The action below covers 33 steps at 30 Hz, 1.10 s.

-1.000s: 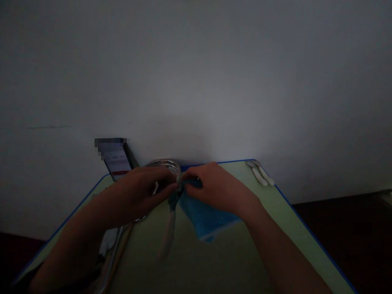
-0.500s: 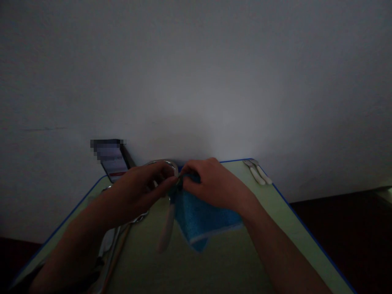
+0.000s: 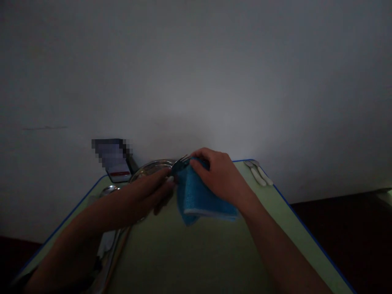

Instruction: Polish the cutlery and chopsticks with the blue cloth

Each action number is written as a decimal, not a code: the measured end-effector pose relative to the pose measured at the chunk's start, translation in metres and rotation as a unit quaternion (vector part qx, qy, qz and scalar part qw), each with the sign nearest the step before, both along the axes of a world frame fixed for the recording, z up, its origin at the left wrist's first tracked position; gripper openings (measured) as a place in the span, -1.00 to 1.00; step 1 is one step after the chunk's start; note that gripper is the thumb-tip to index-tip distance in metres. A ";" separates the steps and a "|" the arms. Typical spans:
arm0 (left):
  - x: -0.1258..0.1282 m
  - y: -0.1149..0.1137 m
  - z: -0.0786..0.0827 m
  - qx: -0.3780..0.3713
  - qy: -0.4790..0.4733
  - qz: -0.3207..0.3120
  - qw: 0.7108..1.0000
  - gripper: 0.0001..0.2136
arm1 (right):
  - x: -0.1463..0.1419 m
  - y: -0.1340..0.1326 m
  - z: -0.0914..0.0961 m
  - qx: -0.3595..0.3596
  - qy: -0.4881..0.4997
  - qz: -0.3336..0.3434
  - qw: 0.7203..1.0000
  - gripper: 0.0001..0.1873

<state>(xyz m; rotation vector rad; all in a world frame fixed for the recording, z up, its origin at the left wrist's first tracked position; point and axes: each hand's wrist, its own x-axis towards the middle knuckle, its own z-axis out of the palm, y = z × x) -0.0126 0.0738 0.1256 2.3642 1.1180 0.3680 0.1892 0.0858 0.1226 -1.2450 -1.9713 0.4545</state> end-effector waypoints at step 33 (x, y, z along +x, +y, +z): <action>-0.009 -0.006 0.012 0.069 0.081 -0.011 0.994 -0.76 | -0.001 -0.003 -0.007 -0.097 -0.042 0.073 0.992 -0.49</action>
